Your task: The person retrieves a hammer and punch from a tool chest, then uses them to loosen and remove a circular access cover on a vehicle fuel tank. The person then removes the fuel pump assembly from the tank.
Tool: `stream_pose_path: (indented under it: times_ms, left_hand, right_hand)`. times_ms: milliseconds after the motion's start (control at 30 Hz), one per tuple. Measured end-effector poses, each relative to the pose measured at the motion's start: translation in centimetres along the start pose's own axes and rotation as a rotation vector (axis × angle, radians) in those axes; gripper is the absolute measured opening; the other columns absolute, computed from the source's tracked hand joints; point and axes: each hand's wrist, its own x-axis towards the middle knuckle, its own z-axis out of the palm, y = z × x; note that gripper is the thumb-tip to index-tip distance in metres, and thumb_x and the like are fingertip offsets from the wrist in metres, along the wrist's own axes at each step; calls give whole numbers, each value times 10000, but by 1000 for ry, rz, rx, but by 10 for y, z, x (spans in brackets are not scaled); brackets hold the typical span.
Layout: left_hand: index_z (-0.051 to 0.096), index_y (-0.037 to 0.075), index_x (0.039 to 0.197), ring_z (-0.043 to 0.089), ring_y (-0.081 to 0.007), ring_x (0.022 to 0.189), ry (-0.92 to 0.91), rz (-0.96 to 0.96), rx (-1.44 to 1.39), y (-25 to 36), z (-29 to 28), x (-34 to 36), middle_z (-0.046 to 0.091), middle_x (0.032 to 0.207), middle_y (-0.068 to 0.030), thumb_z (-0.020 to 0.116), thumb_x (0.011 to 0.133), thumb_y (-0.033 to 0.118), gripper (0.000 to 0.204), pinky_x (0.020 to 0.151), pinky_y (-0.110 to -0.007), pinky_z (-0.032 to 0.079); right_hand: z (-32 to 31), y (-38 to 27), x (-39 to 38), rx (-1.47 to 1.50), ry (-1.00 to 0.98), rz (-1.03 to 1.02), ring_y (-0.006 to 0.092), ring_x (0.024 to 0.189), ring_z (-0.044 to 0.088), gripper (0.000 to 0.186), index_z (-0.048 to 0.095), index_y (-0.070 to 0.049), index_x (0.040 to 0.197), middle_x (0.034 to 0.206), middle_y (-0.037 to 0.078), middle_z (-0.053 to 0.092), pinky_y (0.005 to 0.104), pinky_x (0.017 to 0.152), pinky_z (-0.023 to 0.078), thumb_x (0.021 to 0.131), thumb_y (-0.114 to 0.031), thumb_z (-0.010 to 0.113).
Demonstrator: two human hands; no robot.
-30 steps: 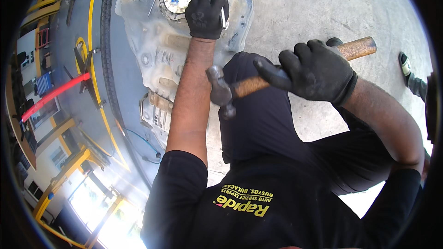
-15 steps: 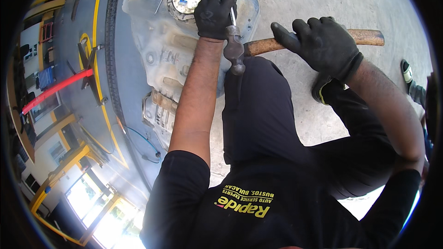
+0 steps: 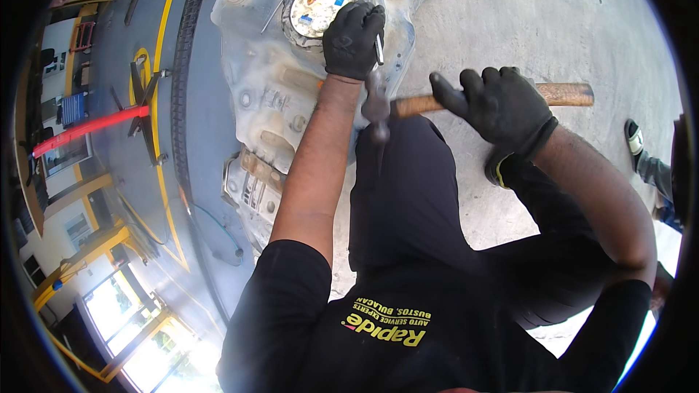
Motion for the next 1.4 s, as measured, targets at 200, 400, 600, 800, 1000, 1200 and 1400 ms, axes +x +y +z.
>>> stream_pose_path:
  times_ms: [200,400,600,800,1000,1200,1400]
  left_hand:
    - [754,133,991,682,-280,1054,-18,-37,-36,-1,-10,0,707,1079,-77,725,894,187,116,868,-406,578]
    - [720,91,1009,709,-265,965,52,-243,-256,13,-26,16,725,1004,-86,722,913,166,122,808,-407,565]
    - [645,22,1067,649,-124,794,128,-946,-645,-35,-66,5,701,913,-67,651,1006,114,110,747,-318,554]
    - [606,25,1144,641,-109,796,-182,-978,-370,-137,-89,23,701,941,-68,692,995,155,215,716,-303,541]
    - [712,39,1169,649,-109,863,-589,-1017,-176,-125,-74,135,743,997,-67,694,983,270,297,833,-319,522]
    - [773,67,1132,646,-100,887,-793,-1177,-293,-124,-31,177,753,973,-1,750,943,366,354,846,-313,510]
    - [763,91,1129,659,-150,875,-920,-1036,-213,-138,-11,176,761,983,-65,737,945,356,324,855,-327,510]
  right_hand:
    - [-39,30,-28,-46,-86,24,203,686,667,449,565,-157,1369,862,48,602,365,599,533,922,-178,595]
    - [-49,119,-96,-146,-197,328,262,702,671,323,607,-136,1272,878,98,627,432,623,547,956,-201,620]
    - [61,201,-191,345,135,773,214,564,616,292,613,-95,1273,778,89,671,355,523,490,1007,-213,608]
    - [96,240,-92,1180,288,1019,38,473,419,392,590,-80,1357,691,-55,468,239,411,354,1038,-307,604]
    - [84,295,109,1681,234,583,64,462,471,391,577,-58,1341,700,-30,511,243,410,390,1052,-319,604]
    - [126,284,227,1911,-7,514,99,462,510,304,594,-77,1237,705,-14,554,268,422,409,1040,-306,625]
    - [140,281,232,1928,81,573,89,449,495,298,587,-94,1262,694,-16,542,263,407,398,1062,-315,584]
